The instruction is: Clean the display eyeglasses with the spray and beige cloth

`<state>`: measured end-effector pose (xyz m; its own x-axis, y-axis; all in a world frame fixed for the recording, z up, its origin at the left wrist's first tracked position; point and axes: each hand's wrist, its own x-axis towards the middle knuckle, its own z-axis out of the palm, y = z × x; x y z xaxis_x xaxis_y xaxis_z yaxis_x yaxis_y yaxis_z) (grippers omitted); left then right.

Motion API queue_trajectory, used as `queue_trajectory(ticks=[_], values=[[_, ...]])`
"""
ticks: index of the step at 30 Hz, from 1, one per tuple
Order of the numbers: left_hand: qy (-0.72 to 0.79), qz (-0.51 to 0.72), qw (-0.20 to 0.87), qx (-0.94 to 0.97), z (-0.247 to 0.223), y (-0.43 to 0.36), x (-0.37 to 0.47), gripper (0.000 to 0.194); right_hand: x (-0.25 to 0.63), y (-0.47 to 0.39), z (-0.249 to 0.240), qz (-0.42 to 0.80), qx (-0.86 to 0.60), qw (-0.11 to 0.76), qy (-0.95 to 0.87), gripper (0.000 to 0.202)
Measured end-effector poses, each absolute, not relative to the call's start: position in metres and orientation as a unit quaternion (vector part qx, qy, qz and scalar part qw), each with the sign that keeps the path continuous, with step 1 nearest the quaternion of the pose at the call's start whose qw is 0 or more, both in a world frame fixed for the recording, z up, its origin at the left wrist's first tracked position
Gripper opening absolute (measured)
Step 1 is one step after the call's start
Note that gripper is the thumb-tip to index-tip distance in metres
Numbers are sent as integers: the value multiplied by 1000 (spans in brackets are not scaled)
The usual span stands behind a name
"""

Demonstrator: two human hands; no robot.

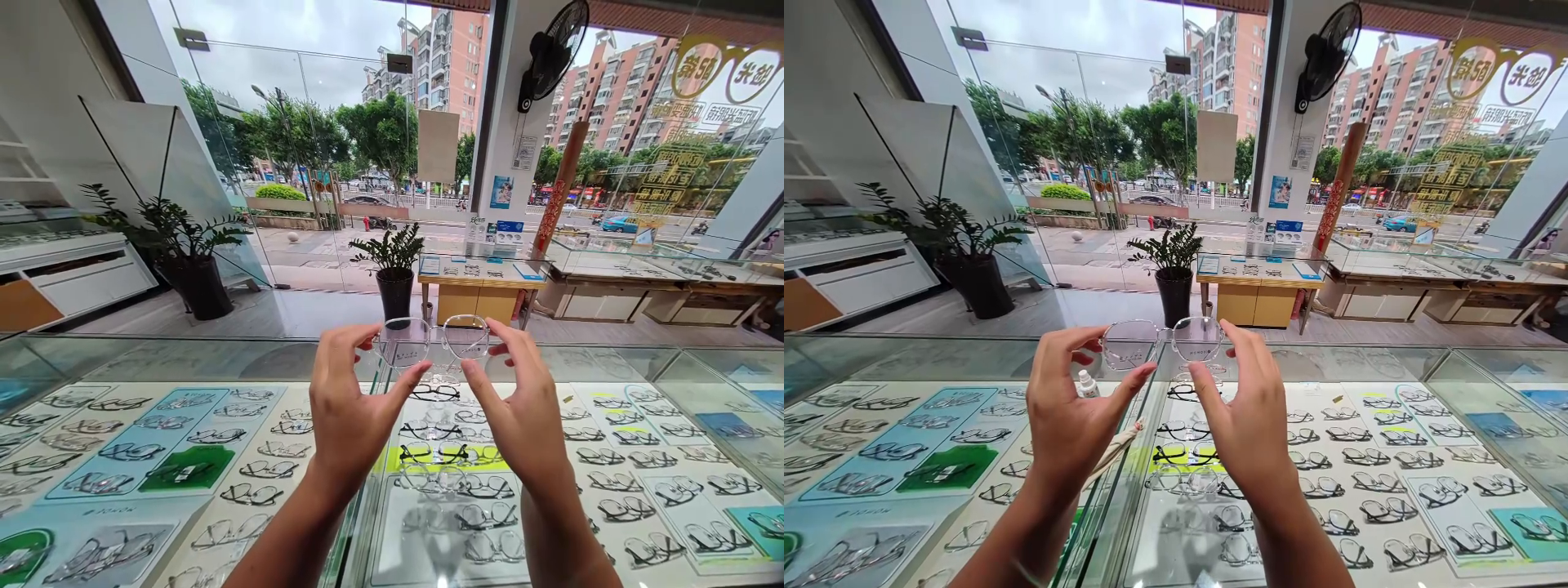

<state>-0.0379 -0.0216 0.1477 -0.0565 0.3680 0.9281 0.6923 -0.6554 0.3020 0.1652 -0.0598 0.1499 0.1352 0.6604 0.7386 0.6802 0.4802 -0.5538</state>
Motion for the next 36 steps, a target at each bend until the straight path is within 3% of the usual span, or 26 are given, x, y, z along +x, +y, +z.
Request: queue_trajectory(ticks=[18,28,36], values=[[-391,-615,129,-673,148,-21,-38,55,163,-61,149,-20,-516,557,-650,49],[-409,-599,87,-683,148,-18,-37,49,160,-63,152,-56,-489,609,-622,45],[-395,-616,122,-671,148,-19,-38,52,162,-62,151,-36,-506,572,-645,45]])
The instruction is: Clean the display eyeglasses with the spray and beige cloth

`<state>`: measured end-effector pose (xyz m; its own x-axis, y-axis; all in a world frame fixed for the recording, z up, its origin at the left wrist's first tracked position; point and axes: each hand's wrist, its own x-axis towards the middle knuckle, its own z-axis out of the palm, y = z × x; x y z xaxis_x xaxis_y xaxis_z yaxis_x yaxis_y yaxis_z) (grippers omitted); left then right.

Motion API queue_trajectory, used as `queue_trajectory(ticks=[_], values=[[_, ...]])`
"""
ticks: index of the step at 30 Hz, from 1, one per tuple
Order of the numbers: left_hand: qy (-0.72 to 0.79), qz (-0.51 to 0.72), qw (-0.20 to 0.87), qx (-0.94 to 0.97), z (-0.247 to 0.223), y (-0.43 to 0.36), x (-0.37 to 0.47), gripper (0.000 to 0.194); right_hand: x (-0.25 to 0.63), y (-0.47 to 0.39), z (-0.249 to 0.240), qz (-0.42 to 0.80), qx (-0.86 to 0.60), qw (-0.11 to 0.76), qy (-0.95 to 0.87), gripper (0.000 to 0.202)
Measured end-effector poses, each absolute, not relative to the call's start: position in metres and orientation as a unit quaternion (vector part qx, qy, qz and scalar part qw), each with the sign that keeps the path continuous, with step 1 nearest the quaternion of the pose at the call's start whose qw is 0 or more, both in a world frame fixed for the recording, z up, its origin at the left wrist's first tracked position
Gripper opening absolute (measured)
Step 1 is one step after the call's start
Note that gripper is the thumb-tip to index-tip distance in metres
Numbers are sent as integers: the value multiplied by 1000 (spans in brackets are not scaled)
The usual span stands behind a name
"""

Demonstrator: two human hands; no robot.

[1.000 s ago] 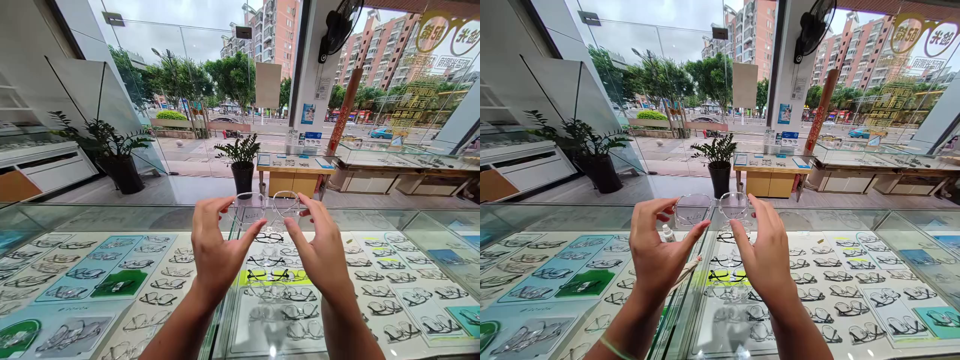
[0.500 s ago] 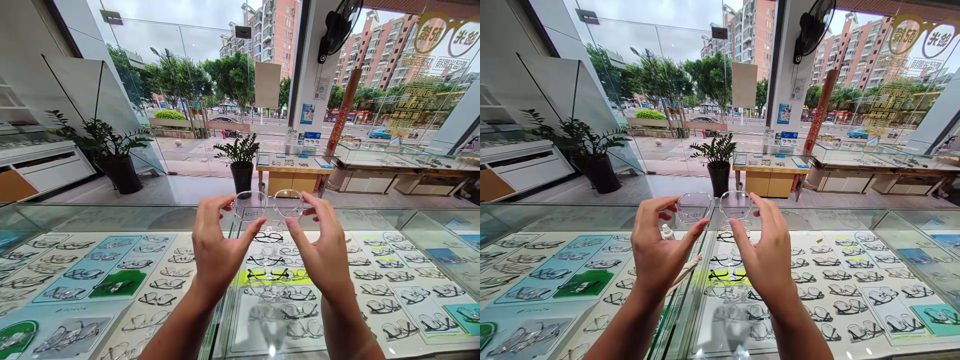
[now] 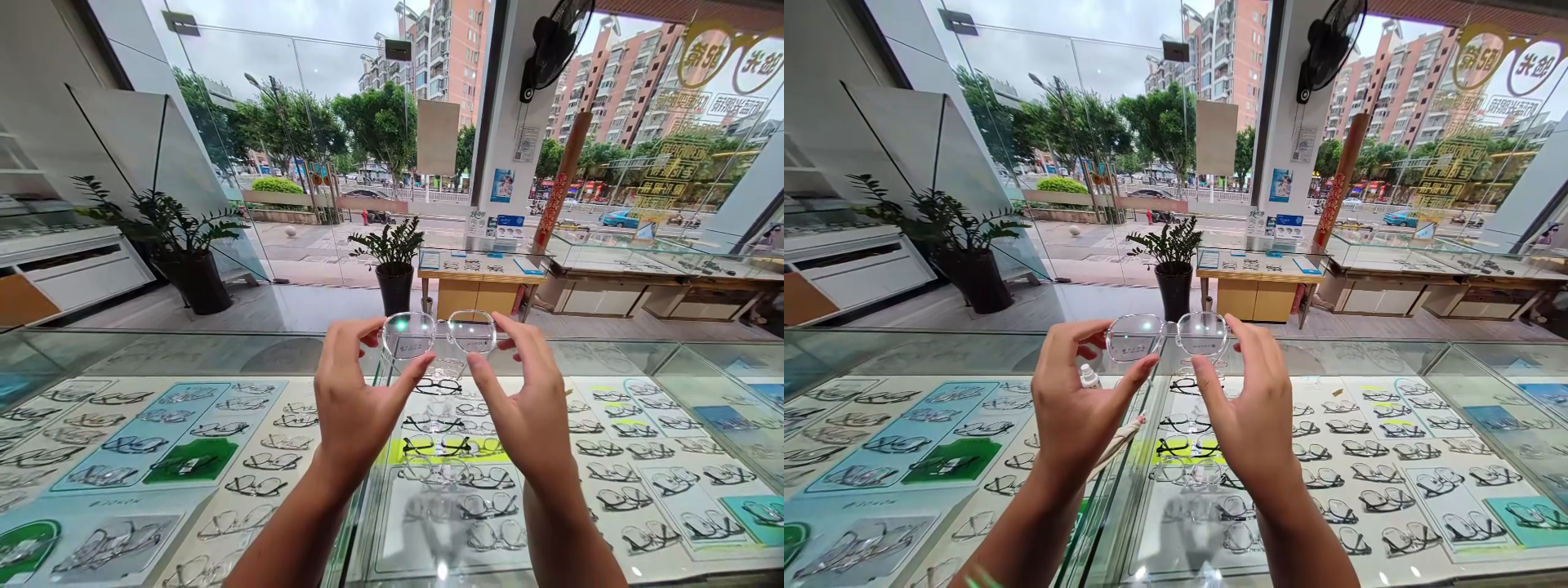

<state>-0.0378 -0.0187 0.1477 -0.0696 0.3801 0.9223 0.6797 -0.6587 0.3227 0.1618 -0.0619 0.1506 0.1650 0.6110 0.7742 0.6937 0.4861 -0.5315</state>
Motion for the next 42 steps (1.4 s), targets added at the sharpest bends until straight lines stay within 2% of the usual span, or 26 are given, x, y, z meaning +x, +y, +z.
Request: queue_trajectory(ticks=[6,20,36,42], values=[[-378,-616,155,-673,150,-20,-39,54,162,-59,148,-22,-514,551,-657,47],[-369,-618,152,-677,151,-19,-39,55,162,-61,150,-27,-514,561,-648,47],[-373,-620,116,-680,151,-17,-40,52,159,-63,152,-56,-473,609,-634,44],[-357,-643,103,-670,149,-10,-47,54,163,-58,151,32,-423,665,-614,41]])
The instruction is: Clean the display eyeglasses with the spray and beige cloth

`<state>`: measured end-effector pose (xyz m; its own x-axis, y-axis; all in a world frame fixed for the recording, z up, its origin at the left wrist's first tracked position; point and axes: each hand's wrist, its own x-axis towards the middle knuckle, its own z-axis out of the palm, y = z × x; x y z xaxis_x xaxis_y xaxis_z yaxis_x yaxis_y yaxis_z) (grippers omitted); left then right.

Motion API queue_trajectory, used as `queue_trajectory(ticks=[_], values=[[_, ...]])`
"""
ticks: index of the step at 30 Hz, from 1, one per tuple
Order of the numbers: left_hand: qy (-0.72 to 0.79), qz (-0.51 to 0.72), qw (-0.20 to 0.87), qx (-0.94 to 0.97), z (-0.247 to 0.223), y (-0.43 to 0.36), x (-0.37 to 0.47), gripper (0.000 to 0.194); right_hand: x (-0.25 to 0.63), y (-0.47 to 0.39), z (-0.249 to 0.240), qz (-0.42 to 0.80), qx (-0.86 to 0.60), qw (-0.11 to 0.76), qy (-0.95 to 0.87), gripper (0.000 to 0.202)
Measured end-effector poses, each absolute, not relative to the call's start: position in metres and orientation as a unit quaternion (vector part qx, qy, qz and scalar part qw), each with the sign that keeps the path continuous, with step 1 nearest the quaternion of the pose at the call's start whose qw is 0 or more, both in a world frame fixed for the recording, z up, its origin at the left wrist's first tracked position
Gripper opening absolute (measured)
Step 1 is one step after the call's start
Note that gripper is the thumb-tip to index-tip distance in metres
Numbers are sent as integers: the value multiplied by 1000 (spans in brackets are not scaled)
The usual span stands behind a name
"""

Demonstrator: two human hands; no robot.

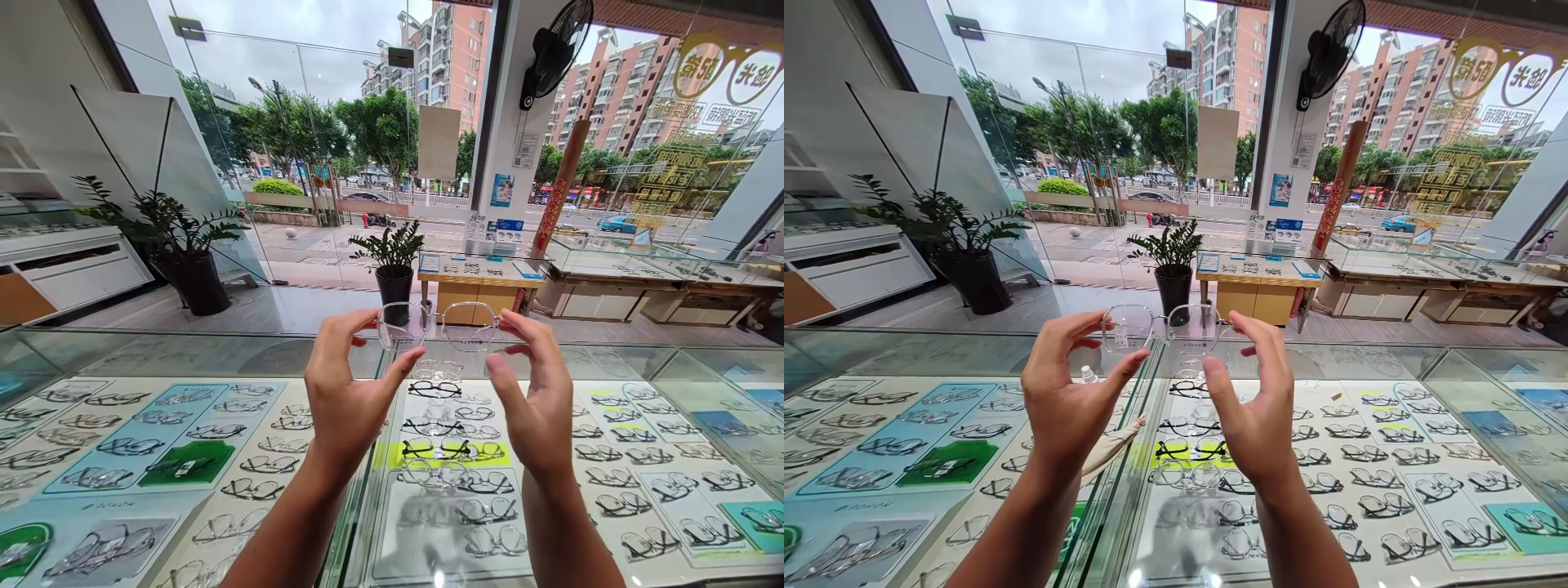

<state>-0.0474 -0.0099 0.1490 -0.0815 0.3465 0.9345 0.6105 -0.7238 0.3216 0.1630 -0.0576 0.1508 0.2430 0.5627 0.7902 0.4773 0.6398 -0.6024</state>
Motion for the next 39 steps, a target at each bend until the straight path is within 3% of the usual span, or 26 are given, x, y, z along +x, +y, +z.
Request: queue_trajectory(ticks=[12,29,35,39], values=[[-294,-666,143,-670,147,-8,-46,63,169,-46,150,126,-388,726,-554,22],[-292,-654,133,-685,147,-11,-41,59,164,-45,148,357,-273,739,-502,22],[-315,-647,87,-689,146,-9,-42,58,167,-42,145,331,-286,719,-541,21],[-331,-613,58,-715,149,-8,-48,55,171,-40,146,206,-356,703,-581,25]])
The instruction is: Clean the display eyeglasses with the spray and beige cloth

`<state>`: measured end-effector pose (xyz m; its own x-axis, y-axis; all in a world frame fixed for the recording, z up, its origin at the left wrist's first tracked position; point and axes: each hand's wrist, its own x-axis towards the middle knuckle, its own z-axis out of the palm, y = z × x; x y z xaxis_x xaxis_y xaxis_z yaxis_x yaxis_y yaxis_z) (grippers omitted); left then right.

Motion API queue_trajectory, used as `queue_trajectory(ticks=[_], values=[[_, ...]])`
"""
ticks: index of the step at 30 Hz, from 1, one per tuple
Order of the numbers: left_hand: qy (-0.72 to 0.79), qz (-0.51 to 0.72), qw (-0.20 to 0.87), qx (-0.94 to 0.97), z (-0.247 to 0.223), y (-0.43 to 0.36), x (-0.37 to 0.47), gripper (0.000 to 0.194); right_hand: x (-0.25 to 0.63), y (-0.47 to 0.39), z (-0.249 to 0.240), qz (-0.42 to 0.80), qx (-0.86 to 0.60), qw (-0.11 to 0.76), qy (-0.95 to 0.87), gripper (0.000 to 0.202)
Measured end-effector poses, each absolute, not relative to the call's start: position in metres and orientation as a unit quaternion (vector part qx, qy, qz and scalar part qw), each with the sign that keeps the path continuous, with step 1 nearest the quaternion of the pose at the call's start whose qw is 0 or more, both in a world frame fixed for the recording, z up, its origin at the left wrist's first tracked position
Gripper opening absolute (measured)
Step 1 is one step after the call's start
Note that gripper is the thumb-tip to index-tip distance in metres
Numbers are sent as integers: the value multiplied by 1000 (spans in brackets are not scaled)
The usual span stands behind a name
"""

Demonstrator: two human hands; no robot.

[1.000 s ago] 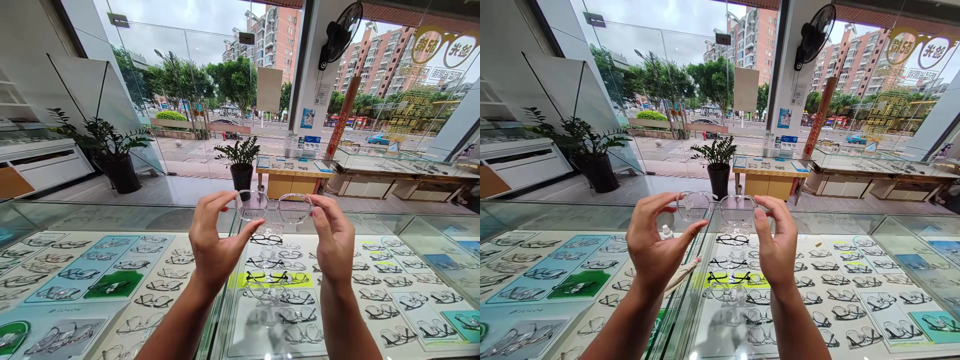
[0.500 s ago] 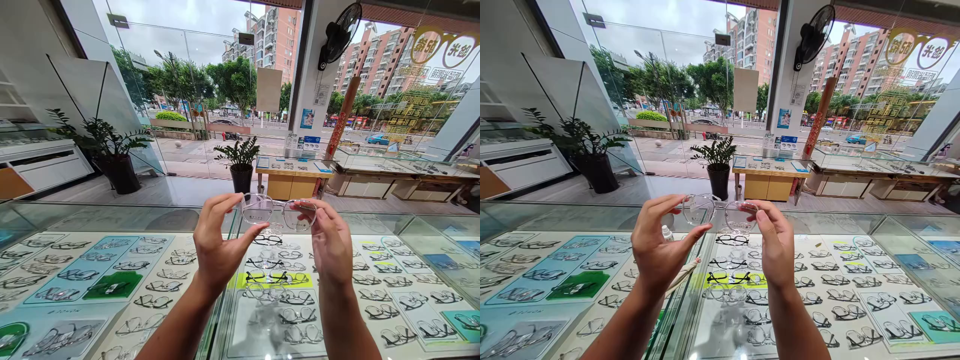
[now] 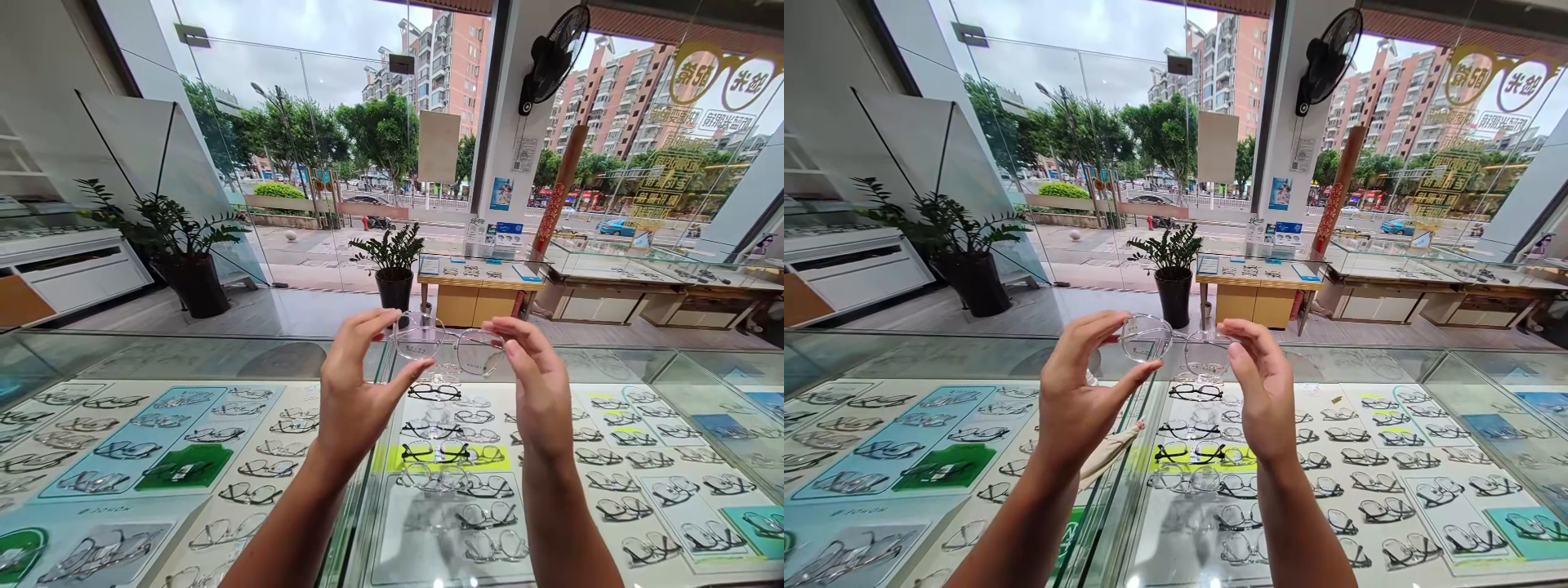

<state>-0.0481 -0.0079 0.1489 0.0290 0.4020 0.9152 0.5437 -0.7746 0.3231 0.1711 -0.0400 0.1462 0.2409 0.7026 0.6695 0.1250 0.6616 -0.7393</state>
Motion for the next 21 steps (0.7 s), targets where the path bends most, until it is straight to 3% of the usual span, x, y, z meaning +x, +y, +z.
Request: queue_trajectory(ticks=[5,12,21], values=[[-320,-542,73,-773,154,-9,-54,52,174,-40,152,60,-420,626,-654,14],[-319,-503,87,-798,153,-14,-53,55,170,-38,148,79,-431,530,-726,10],[-313,-504,71,-802,154,-18,-52,56,171,-37,147,91,-430,515,-736,13]])
